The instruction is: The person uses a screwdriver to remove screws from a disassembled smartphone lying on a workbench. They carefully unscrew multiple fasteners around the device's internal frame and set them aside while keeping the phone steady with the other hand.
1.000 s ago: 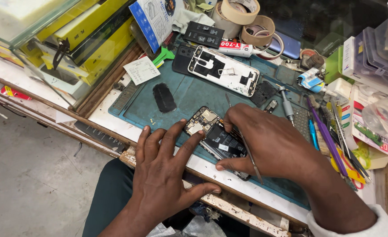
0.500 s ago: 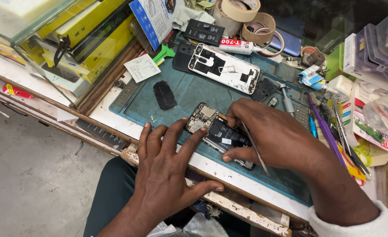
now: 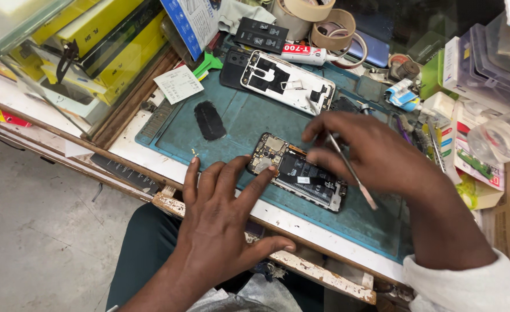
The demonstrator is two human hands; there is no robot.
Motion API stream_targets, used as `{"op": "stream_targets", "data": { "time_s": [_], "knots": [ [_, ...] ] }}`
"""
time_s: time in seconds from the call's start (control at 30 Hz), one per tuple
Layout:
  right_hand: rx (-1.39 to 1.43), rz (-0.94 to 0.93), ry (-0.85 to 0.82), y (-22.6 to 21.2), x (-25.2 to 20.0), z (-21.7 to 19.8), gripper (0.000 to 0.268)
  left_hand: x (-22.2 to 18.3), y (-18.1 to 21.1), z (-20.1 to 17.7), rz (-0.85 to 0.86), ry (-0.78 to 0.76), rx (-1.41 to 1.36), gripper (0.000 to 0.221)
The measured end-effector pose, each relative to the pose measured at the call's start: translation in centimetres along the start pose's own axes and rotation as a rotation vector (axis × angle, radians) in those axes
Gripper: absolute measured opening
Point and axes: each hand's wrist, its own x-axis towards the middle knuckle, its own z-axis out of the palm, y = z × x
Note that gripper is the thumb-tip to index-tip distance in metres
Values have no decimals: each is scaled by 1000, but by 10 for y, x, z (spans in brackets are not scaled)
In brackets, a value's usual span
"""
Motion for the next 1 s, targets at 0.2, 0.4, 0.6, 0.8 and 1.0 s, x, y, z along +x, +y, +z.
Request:
{"op": "stream_targets", "data": {
  "time_s": [0.2,0.4,0.6,0.8,1.0],
  "knots": [
    [291,14,177,14,2,2,22,20,-10,-20,31,4,-19,92],
    [445,-10,241,39,-10,-20,24,56,-26,-29,74,-64,-80,43],
    [186,0,181,52,-34,-58,19,76,-31,-29,-17,-244,-66,36],
    [-3,221,49,40,-39,-70,28,76,-32,-22,-23,-180,-117,38],
    [-148,668,-12,42,-42,-71,46,75,-33,-24,-26,-167,-171,39]
  ]
}}
